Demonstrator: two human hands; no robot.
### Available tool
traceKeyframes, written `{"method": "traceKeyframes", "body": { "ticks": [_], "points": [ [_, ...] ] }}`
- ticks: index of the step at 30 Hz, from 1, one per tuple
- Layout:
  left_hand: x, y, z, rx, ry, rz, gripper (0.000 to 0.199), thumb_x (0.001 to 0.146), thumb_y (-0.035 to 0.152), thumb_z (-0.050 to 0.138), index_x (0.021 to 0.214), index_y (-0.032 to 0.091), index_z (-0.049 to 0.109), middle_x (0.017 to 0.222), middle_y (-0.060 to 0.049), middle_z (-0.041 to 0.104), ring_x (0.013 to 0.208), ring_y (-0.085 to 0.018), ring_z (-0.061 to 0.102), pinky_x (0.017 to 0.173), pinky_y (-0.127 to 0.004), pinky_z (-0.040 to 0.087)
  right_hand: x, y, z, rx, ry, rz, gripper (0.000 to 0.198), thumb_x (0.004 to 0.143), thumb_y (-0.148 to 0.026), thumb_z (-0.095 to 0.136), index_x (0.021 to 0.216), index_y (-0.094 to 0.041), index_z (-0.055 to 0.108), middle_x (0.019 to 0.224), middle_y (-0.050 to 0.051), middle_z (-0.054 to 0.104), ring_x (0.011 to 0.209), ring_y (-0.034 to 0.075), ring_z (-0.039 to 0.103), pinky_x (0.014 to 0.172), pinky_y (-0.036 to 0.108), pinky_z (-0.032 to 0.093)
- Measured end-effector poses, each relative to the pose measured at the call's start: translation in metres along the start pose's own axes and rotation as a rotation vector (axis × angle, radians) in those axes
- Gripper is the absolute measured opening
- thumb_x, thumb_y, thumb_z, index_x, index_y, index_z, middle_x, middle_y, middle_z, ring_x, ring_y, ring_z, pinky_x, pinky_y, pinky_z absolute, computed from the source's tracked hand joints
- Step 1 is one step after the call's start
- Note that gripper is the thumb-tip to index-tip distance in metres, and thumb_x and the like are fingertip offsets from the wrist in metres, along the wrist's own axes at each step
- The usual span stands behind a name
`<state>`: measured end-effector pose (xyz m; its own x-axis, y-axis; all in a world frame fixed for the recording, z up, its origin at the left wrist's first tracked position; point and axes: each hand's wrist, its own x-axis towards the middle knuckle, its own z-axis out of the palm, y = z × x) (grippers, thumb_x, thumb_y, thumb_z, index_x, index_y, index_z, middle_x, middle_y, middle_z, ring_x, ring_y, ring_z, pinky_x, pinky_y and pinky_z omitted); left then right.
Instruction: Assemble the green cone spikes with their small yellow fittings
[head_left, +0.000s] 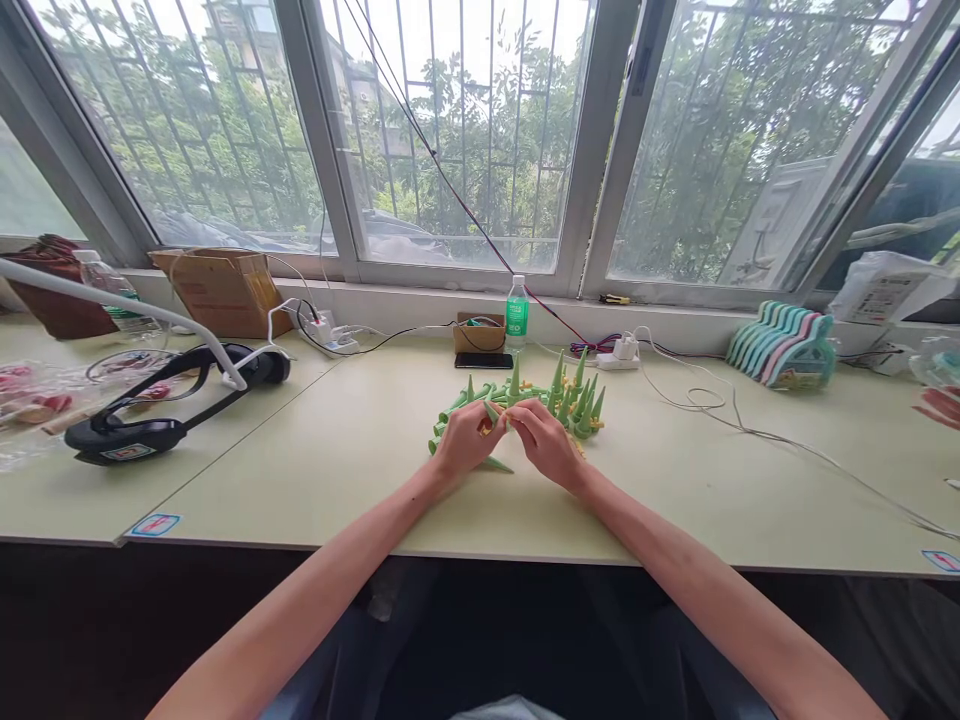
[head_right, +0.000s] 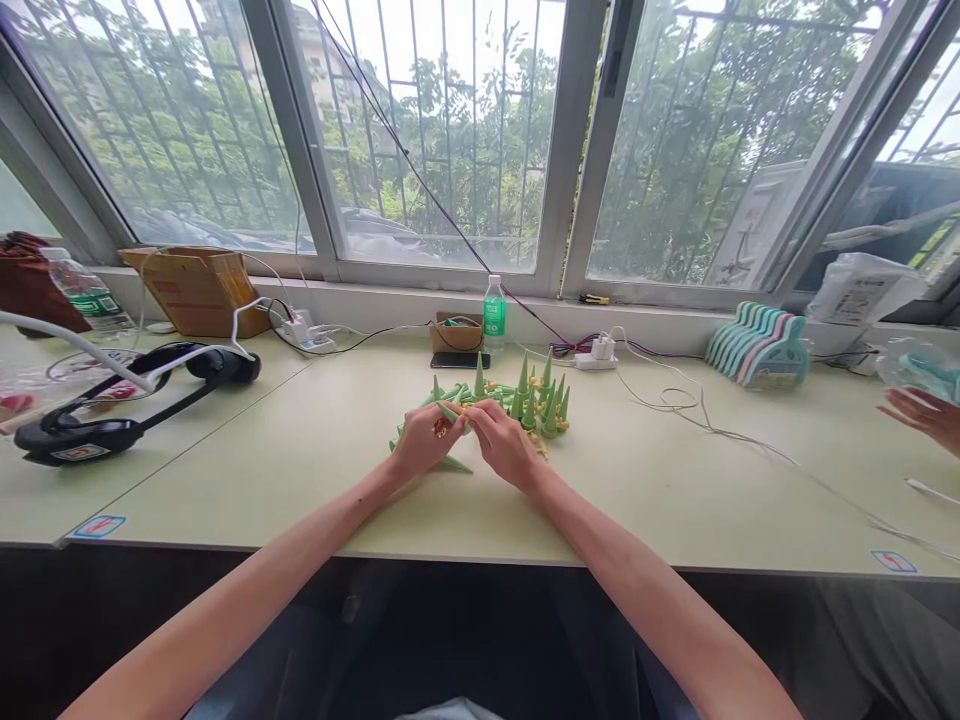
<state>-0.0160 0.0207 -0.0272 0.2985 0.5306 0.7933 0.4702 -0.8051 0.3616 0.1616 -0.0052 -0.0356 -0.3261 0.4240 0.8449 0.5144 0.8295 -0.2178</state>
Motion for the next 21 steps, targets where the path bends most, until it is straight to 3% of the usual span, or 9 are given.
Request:
{"method": "traceKeyframes", "body": {
  "ticks": [6, 21],
  "points": [
    [-0.0003, -0.0015, 0.0007, -0.027, -0.003, -0.027, 0.016, 0.088, 0.024, 0.061, 0.074, 0.018, 0.064, 0.064, 0.001, 0.065, 0.050, -0.010, 0.051, 0.053, -0.022, 0.043, 0.0000, -0.0001, -0.0003, -0.027, 0.017, 0.012, 0.019, 0.103, -0.020, 0.044, 0.108, -0.022, 0.062, 0.102, 0.008, 0.066, 0.089, 0.017, 0.065, 0.077, 0.030, 0.055],
    [-0.0004, 0.0011, 0.0006, -0.052, -0.002, -0.144, 0.029, 0.089, 0.033, 0.059, 0.066, 0.016, 0.064, 0.052, 0.003, 0.058, 0.043, -0.009, 0.049, 0.048, -0.021, 0.042, -0.0018, 0.0011, 0.0004, -0.034, 0.046, 0.049, 0.016, 0.103, -0.023, 0.046, 0.110, -0.022, 0.060, 0.098, 0.007, 0.069, 0.080, 0.016, 0.065, 0.069, 0.027, 0.053]
  ]
}}
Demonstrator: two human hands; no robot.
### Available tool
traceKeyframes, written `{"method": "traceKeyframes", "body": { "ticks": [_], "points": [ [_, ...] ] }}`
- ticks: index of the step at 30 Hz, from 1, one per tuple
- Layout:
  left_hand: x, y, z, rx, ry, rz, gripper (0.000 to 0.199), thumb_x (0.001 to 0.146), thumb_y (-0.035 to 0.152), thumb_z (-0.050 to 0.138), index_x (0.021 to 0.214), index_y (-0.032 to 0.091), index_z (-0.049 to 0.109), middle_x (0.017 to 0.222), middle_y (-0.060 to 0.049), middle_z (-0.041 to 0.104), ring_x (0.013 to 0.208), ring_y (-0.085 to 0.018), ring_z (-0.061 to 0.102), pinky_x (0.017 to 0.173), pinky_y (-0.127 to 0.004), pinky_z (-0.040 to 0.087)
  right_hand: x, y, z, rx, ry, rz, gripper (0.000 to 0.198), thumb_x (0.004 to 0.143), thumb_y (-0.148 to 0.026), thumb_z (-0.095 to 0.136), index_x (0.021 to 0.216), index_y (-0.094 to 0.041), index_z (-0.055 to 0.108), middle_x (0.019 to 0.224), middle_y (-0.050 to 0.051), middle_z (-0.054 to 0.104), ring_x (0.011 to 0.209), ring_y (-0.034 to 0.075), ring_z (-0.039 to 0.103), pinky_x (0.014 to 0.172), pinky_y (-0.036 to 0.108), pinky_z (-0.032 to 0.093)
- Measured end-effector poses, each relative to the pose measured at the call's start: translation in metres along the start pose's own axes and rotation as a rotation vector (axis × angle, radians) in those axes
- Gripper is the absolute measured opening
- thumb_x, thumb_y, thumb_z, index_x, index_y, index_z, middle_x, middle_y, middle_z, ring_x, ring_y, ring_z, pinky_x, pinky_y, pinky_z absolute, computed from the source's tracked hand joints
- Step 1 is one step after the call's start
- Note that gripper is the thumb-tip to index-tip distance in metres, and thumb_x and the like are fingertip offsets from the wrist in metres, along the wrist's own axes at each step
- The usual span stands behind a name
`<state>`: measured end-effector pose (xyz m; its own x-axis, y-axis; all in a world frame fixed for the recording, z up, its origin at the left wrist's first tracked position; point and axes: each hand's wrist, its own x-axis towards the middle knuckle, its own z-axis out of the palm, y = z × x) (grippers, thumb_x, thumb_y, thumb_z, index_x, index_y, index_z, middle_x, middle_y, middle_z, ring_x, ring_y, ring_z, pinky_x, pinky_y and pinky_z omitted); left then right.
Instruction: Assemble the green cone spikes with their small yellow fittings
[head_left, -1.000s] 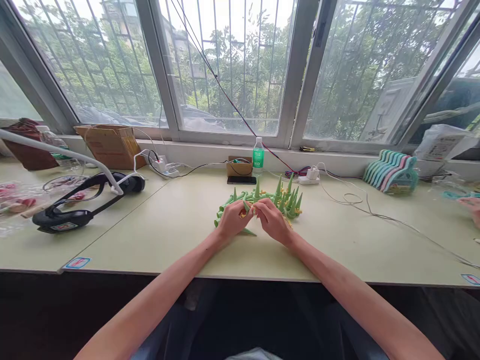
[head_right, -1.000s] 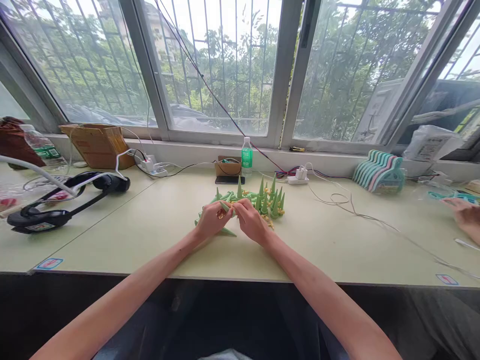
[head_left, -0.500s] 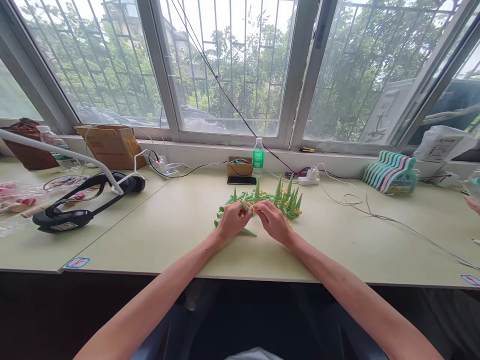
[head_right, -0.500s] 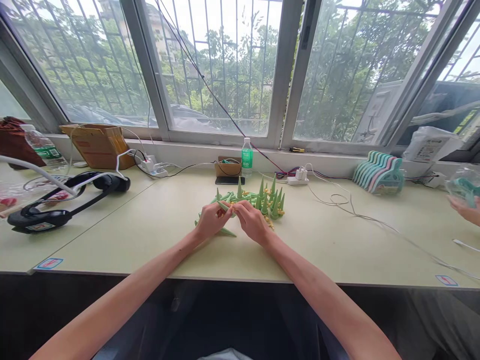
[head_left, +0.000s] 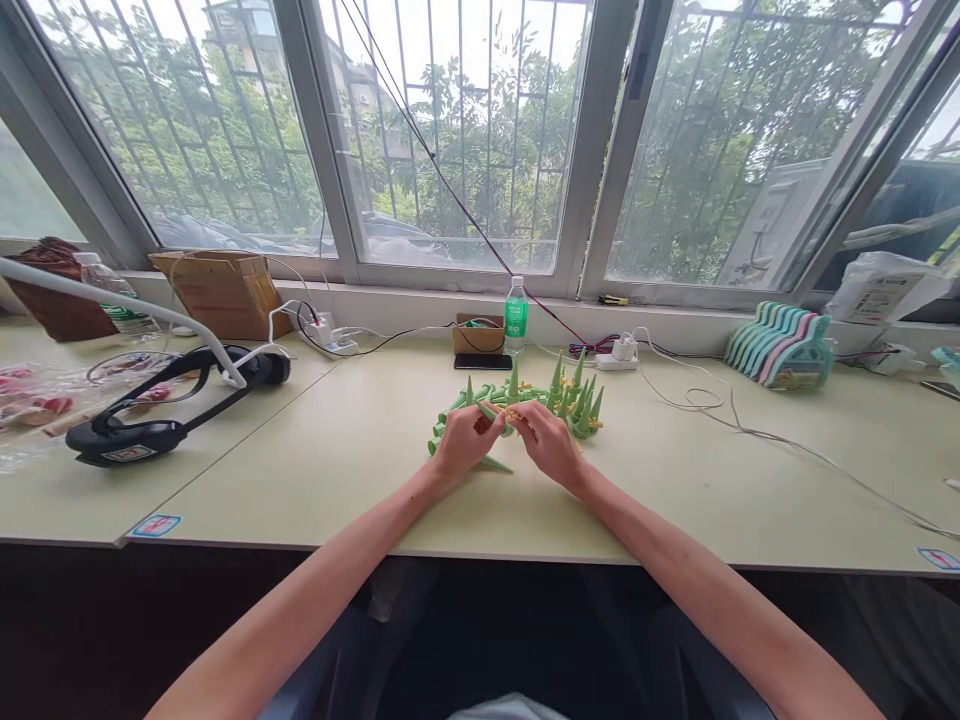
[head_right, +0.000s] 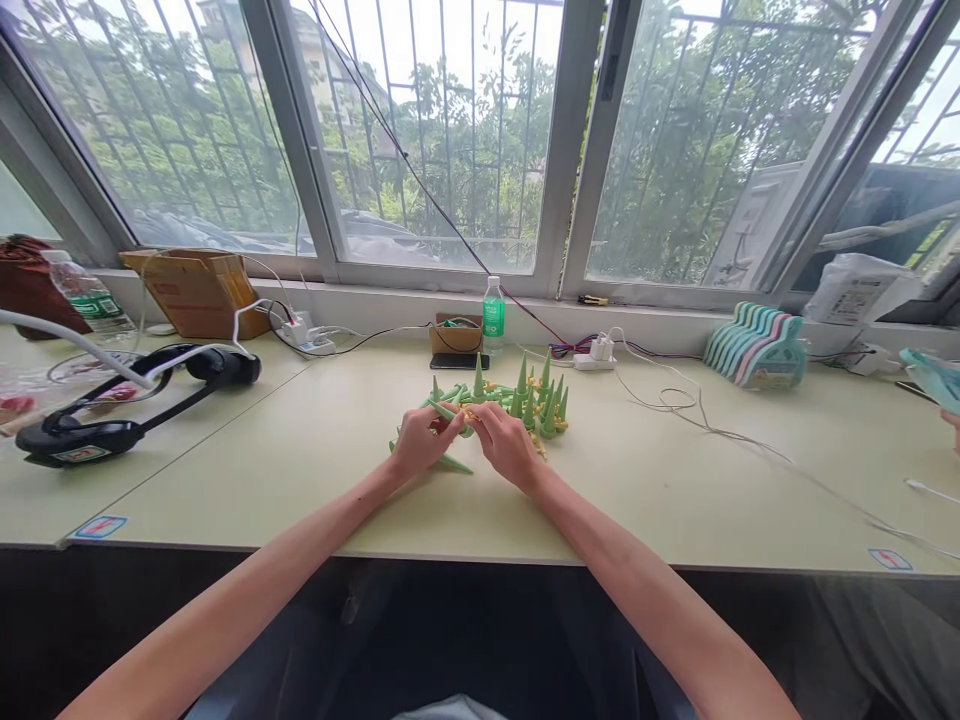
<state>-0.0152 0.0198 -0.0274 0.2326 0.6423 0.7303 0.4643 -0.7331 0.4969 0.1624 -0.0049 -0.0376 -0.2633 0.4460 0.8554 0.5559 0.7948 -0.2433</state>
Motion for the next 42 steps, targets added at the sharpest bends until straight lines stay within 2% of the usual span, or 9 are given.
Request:
{"method": "traceKeyframes", "body": {
  "ticks": [14, 19, 28, 34, 42],
  "points": [
    [0.000, -0.002, 0.000, -0.022, -0.024, 0.008, 0.032, 0.092, 0.038, 0.057, 0.069, 0.016, 0.064, 0.057, 0.001, 0.062, 0.045, -0.009, 0.050, 0.048, -0.022, 0.043, -0.003, 0.007, 0.002, -0.053, -0.007, 0.046, 0.019, 0.102, -0.031, 0.047, 0.100, -0.021, 0.064, 0.088, 0.006, 0.068, 0.070, 0.015, 0.062, 0.062, 0.025, 0.049],
    [0.000, -0.003, 0.000, -0.007, -0.009, 0.028, 0.035, 0.094, 0.037, 0.054, 0.066, 0.017, 0.062, 0.053, 0.002, 0.059, 0.042, -0.009, 0.048, 0.047, -0.022, 0.042, -0.003, 0.009, 0.002, -0.047, -0.008, 0.045, 0.020, 0.102, -0.031, 0.048, 0.097, -0.020, 0.064, 0.083, 0.006, 0.067, 0.064, 0.014, 0.060, 0.060, 0.025, 0.048],
    [0.001, -0.004, 0.001, -0.008, 0.006, 0.035, 0.041, 0.094, 0.041, 0.056, 0.062, 0.016, 0.061, 0.052, 0.001, 0.060, 0.042, -0.009, 0.048, 0.048, -0.022, 0.042, -0.004, 0.010, 0.003, -0.042, -0.016, 0.042, 0.021, 0.102, -0.033, 0.048, 0.096, -0.021, 0.064, 0.086, 0.007, 0.069, 0.068, 0.015, 0.063, 0.062, 0.026, 0.049],
    [0.002, -0.005, 0.002, 0.004, 0.002, 0.025, 0.036, 0.093, 0.039, 0.057, 0.065, 0.016, 0.063, 0.050, 0.002, 0.059, 0.042, -0.009, 0.050, 0.049, -0.022, 0.042, -0.002, 0.009, 0.001, -0.046, -0.019, 0.027, 0.021, 0.102, -0.031, 0.048, 0.096, -0.019, 0.065, 0.085, 0.007, 0.069, 0.069, 0.016, 0.063, 0.064, 0.027, 0.050],
    [0.003, -0.005, 0.002, 0.044, 0.027, 0.030, 0.039, 0.093, 0.039, 0.056, 0.060, 0.016, 0.058, 0.051, 0.001, 0.057, 0.042, -0.009, 0.046, 0.048, -0.023, 0.040, -0.003, 0.011, 0.001, -0.046, -0.054, 0.035, 0.022, 0.102, -0.029, 0.047, 0.108, -0.020, 0.066, 0.090, 0.008, 0.071, 0.072, 0.017, 0.064, 0.067, 0.029, 0.052]
  ]
}}
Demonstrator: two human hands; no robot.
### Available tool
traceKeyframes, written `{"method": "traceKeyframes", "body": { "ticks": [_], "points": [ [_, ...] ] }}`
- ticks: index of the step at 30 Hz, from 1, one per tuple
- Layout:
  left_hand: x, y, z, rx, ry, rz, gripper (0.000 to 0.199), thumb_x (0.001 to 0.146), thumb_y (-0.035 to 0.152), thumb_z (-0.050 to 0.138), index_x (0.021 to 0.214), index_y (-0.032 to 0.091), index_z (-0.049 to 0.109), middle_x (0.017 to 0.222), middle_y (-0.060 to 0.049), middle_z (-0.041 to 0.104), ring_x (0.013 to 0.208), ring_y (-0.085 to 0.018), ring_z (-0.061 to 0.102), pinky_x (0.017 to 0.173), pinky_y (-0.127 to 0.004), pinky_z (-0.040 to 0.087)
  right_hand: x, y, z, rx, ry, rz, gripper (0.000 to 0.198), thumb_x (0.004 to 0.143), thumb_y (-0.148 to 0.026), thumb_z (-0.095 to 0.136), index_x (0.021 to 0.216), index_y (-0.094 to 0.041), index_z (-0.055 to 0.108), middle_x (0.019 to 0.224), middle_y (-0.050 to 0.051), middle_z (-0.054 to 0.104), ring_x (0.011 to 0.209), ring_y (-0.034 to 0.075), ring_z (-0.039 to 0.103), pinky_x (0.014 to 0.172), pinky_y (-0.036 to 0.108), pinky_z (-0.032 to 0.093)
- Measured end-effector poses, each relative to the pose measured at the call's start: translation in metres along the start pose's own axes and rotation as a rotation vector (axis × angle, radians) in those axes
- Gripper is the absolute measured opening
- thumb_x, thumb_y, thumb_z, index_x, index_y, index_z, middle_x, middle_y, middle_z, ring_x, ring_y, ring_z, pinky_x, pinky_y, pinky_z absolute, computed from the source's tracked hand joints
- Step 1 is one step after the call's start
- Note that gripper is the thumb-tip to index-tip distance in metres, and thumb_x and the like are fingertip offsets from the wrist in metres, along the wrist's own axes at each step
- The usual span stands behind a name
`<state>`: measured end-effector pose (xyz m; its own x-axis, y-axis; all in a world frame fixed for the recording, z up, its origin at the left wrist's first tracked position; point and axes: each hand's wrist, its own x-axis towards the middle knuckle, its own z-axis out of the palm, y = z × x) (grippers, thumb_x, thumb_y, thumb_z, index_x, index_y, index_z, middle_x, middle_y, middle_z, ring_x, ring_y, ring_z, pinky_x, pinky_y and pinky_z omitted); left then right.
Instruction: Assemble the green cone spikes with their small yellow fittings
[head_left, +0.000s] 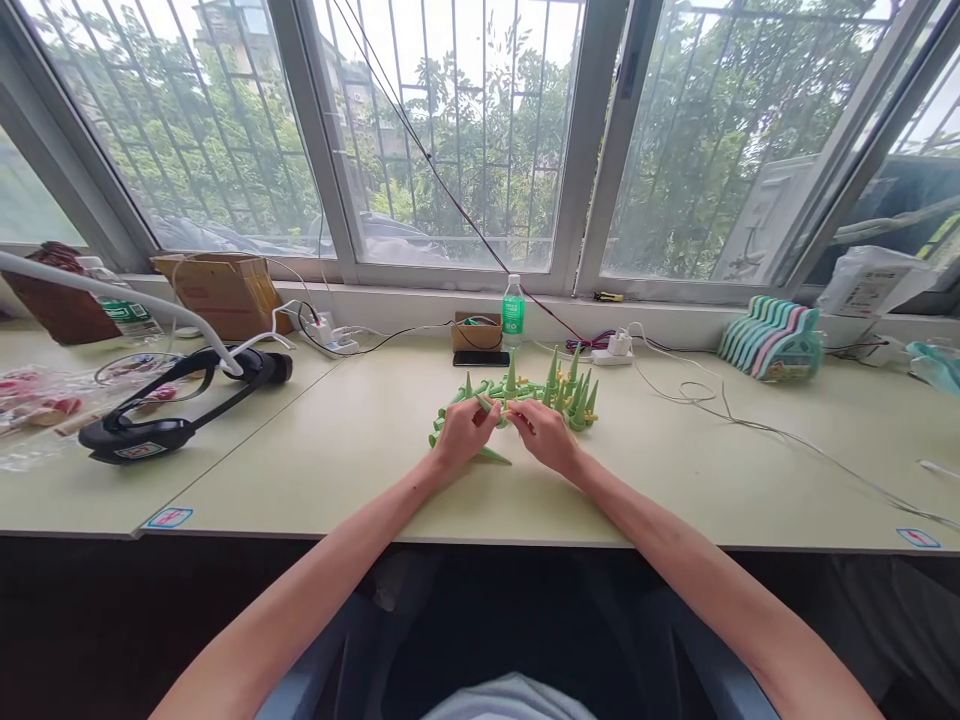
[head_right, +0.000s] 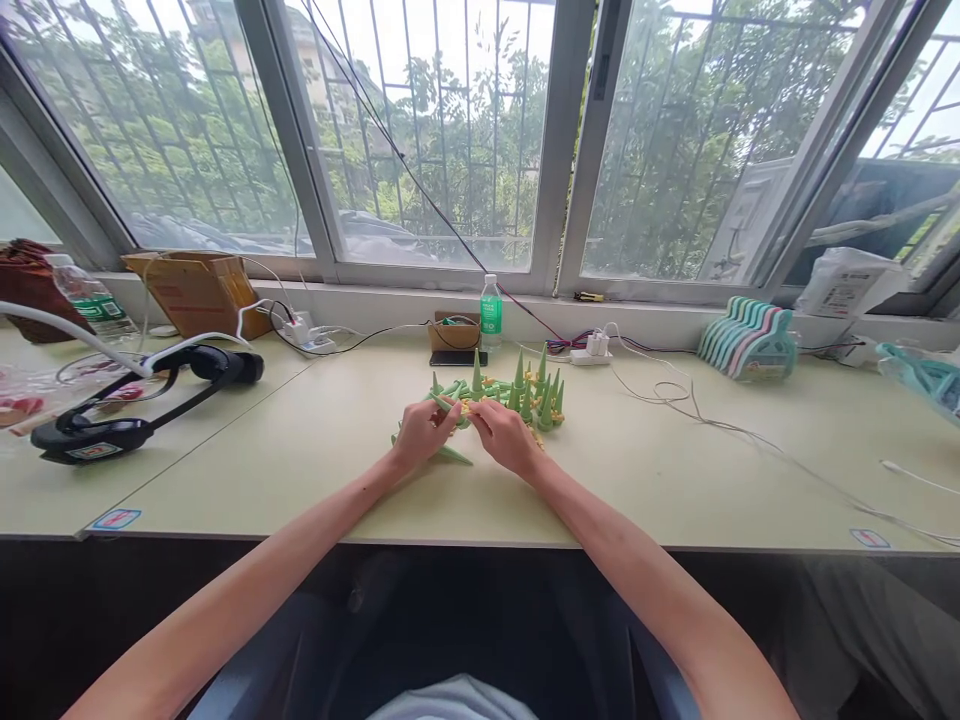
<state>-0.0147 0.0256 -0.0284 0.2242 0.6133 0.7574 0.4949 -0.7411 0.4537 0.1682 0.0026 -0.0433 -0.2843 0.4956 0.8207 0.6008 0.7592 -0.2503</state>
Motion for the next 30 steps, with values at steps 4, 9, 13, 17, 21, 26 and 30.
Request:
{"method": "traceKeyframes", "body": {
  "ticks": [4, 9, 13, 17, 21, 26, 30],
  "points": [
    [0.0000, -0.0006, -0.0002, 0.005, 0.007, 0.015, 0.041, 0.093, 0.039, 0.055, 0.059, 0.017, 0.055, 0.049, 0.002, 0.055, 0.042, -0.009, 0.045, 0.048, -0.023, 0.039, 0.0003, 0.0001, 0.0001, 0.004, -0.007, -0.003, 0.022, 0.102, -0.028, 0.047, 0.109, -0.020, 0.066, 0.090, 0.008, 0.071, 0.073, 0.018, 0.065, 0.068, 0.029, 0.052],
    [-0.0004, -0.0014, -0.0007, 0.003, 0.001, 0.025, 0.039, 0.093, 0.038, 0.055, 0.060, 0.017, 0.055, 0.051, 0.002, 0.058, 0.043, -0.009, 0.047, 0.048, -0.023, 0.039, 0.0003, 0.0009, 0.0010, 0.015, -0.006, -0.012, 0.022, 0.101, -0.026, 0.048, 0.110, -0.018, 0.066, 0.090, 0.009, 0.071, 0.075, 0.019, 0.066, 0.068, 0.030, 0.053],
    [-0.0007, -0.0011, -0.0014, -0.009, -0.009, 0.048, 0.032, 0.093, 0.033, 0.056, 0.065, 0.017, 0.060, 0.052, 0.002, 0.059, 0.044, -0.009, 0.048, 0.049, -0.022, 0.040, -0.0007, 0.0037, 0.0030, 0.019, -0.015, -0.005, 0.021, 0.101, -0.026, 0.049, 0.109, -0.018, 0.067, 0.089, 0.009, 0.072, 0.076, 0.019, 0.067, 0.068, 0.030, 0.054],
    [-0.0010, -0.0006, -0.0019, -0.014, -0.016, 0.066, 0.027, 0.092, 0.030, 0.056, 0.069, 0.017, 0.063, 0.053, 0.002, 0.059, 0.045, -0.010, 0.049, 0.051, -0.023, 0.041, -0.0021, 0.0072, 0.0048, 0.016, -0.026, -0.007, 0.020, 0.101, -0.029, 0.050, 0.106, -0.021, 0.068, 0.090, 0.008, 0.073, 0.076, 0.019, 0.068, 0.068, 0.030, 0.054],
    [-0.0006, -0.0008, -0.0021, -0.010, -0.022, 0.073, 0.028, 0.092, 0.031, 0.056, 0.070, 0.017, 0.063, 0.053, 0.002, 0.058, 0.045, -0.010, 0.048, 0.051, -0.022, 0.041, -0.0030, 0.0089, 0.0057, 0.015, -0.044, -0.009, 0.019, 0.100, -0.028, 0.052, 0.104, -0.020, 0.068, 0.089, 0.008, 0.073, 0.077, 0.020, 0.069, 0.068, 0.030, 0.054],
    [-0.0004, -0.0014, -0.0015, -0.003, -0.018, 0.077, 0.028, 0.092, 0.031, 0.056, 0.068, 0.017, 0.062, 0.052, 0.002, 0.056, 0.045, -0.010, 0.046, 0.050, -0.022, 0.040, -0.0027, 0.0082, 0.0052, 0.014, -0.054, -0.013, 0.019, 0.100, -0.028, 0.051, 0.100, -0.020, 0.068, 0.088, 0.008, 0.074, 0.076, 0.020, 0.070, 0.068, 0.029, 0.054],
    [-0.0012, -0.0021, -0.0010, -0.008, -0.013, 0.067, 0.030, 0.092, 0.032, 0.056, 0.065, 0.017, 0.060, 0.051, 0.002, 0.054, 0.045, -0.009, 0.044, 0.049, -0.022, 0.038, -0.0023, 0.0070, 0.0043, 0.008, -0.054, -0.010, 0.022, 0.101, -0.031, 0.049, 0.097, -0.020, 0.068, 0.084, 0.007, 0.073, 0.073, 0.018, 0.068, 0.066, 0.028, 0.053]
  ]
}}
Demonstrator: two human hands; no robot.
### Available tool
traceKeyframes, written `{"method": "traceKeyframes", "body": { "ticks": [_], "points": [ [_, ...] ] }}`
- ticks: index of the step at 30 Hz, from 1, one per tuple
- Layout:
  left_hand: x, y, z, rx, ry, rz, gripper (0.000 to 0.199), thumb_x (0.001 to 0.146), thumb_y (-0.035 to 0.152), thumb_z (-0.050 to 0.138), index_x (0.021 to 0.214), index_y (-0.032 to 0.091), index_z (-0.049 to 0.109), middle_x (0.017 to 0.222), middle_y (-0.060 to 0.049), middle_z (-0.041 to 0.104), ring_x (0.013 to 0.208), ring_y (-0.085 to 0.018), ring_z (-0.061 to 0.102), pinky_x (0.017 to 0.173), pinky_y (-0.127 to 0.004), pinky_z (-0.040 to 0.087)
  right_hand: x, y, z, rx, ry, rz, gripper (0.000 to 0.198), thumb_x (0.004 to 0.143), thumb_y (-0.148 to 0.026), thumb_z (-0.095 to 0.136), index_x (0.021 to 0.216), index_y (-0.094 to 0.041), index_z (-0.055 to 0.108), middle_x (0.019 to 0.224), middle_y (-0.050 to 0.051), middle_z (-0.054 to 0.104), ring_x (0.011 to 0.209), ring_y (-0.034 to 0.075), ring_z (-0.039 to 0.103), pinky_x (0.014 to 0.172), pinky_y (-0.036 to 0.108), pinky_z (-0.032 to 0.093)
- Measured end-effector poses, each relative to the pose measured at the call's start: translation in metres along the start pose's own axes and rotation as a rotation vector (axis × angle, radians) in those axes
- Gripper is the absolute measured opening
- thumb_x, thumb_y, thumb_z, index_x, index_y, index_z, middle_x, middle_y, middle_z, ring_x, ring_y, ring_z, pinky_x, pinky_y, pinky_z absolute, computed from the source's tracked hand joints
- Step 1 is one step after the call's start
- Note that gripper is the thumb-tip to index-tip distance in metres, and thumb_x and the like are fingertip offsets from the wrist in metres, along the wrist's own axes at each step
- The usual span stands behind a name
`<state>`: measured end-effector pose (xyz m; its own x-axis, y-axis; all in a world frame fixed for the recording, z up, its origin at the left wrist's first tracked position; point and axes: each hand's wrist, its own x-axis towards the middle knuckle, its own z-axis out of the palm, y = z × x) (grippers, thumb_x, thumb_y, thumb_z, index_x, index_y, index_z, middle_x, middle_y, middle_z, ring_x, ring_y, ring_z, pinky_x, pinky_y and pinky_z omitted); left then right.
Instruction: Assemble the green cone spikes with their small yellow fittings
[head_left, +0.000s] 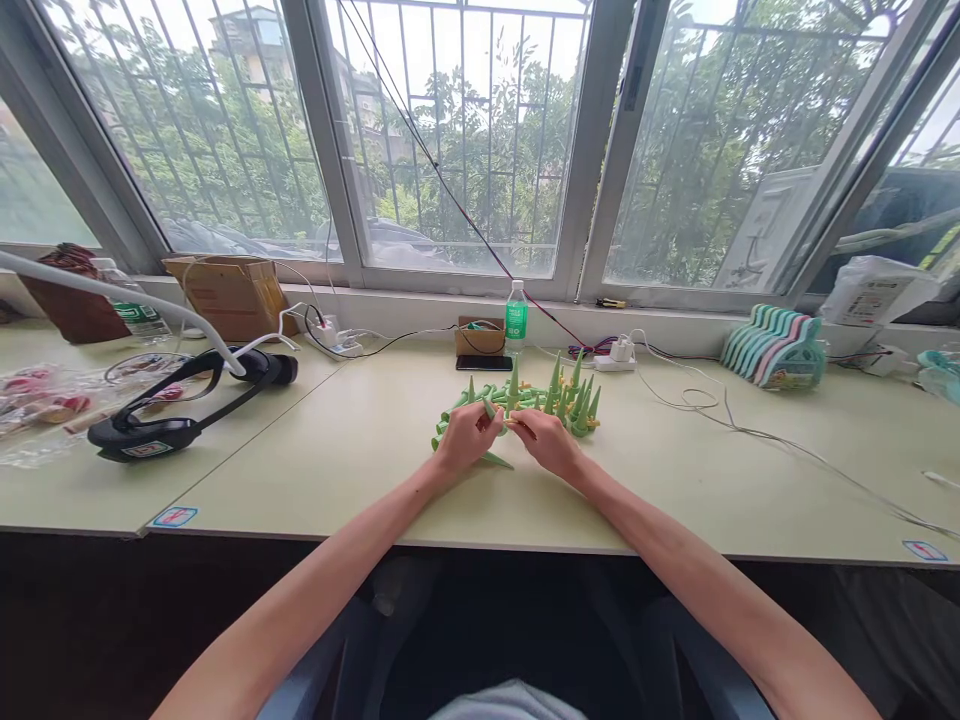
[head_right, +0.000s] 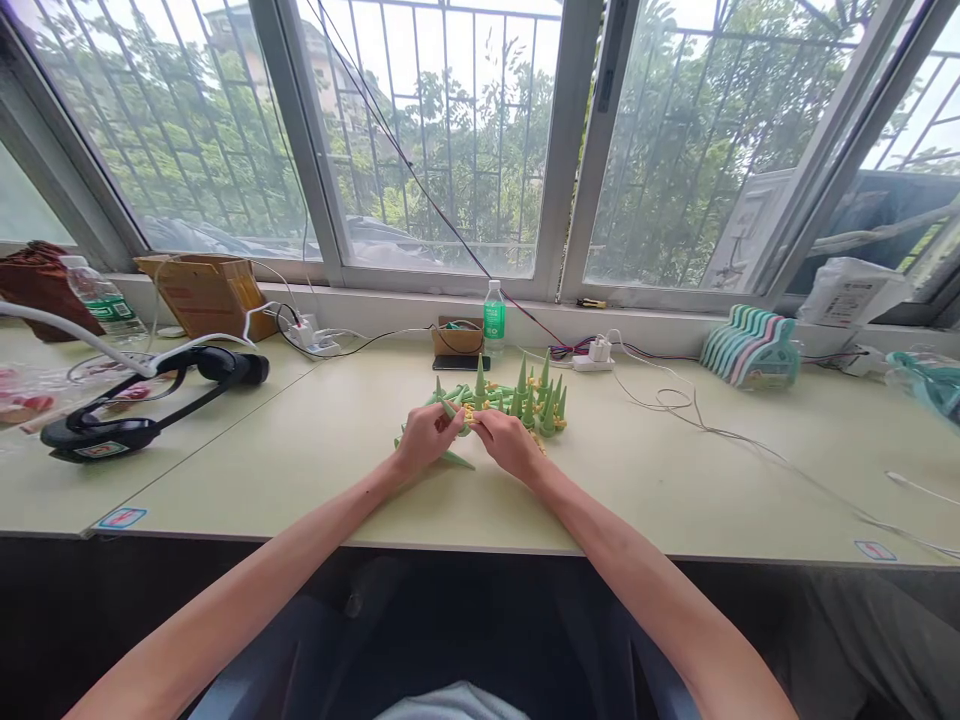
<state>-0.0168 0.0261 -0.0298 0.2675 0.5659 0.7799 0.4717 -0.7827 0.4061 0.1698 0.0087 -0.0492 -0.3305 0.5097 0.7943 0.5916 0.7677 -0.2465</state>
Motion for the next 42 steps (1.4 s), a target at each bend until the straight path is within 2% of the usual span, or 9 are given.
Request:
{"method": "traceKeyframes", "body": {
  "ticks": [7, 13, 20, 33, 42],
  "points": [
    [0.0003, 0.0012, -0.0010, 0.004, -0.019, -0.002, 0.028, 0.091, 0.030, 0.056, 0.067, 0.017, 0.060, 0.051, 0.003, 0.054, 0.046, -0.010, 0.044, 0.050, -0.022, 0.037, -0.0004, -0.0002, 0.0002, 0.006, -0.016, 0.013, 0.023, 0.101, -0.032, 0.048, 0.093, -0.020, 0.066, 0.081, 0.006, 0.071, 0.071, 0.018, 0.066, 0.065, 0.027, 0.050],
    [0.0007, 0.0021, -0.0004, 0.018, -0.007, -0.011, 0.035, 0.090, 0.031, 0.057, 0.059, 0.018, 0.051, 0.050, 0.003, 0.050, 0.045, -0.009, 0.040, 0.049, -0.023, 0.034, 0.0005, -0.0028, -0.0026, -0.010, -0.049, 0.032, 0.028, 0.102, -0.034, 0.046, 0.087, -0.019, 0.064, 0.078, 0.005, 0.069, 0.068, 0.017, 0.062, 0.063, 0.026, 0.047],
    [-0.0007, 0.0005, 0.0003, 0.005, -0.023, -0.024, 0.035, 0.091, 0.032, 0.057, 0.060, 0.017, 0.050, 0.050, 0.003, 0.049, 0.046, -0.009, 0.039, 0.049, -0.023, 0.034, 0.0004, -0.0051, -0.0053, -0.013, -0.119, 0.085, 0.028, 0.103, -0.032, 0.045, 0.083, -0.019, 0.060, 0.073, 0.004, 0.064, 0.063, 0.015, 0.055, 0.061, 0.025, 0.041],
    [-0.0003, 0.0011, -0.0005, 0.004, -0.030, -0.004, 0.036, 0.091, 0.033, 0.057, 0.060, 0.018, 0.046, 0.051, 0.004, 0.043, 0.047, -0.009, 0.036, 0.049, -0.023, 0.032, -0.0006, -0.0034, -0.0042, -0.024, -0.154, 0.093, 0.028, 0.102, -0.031, 0.044, 0.078, -0.020, 0.052, 0.070, 0.002, 0.058, 0.059, 0.014, 0.048, 0.059, 0.025, 0.034],
    [-0.0007, 0.0024, -0.0014, -0.010, -0.041, 0.011, 0.029, 0.091, 0.031, 0.057, 0.064, 0.018, 0.055, 0.054, 0.003, 0.050, 0.049, -0.010, 0.041, 0.052, -0.024, 0.036, 0.0001, -0.0094, -0.0077, -0.047, -0.184, 0.106, 0.032, 0.103, -0.032, 0.040, 0.073, -0.021, 0.046, 0.066, 0.001, 0.054, 0.055, 0.013, 0.043, 0.056, 0.026, 0.030]
  ]
}}
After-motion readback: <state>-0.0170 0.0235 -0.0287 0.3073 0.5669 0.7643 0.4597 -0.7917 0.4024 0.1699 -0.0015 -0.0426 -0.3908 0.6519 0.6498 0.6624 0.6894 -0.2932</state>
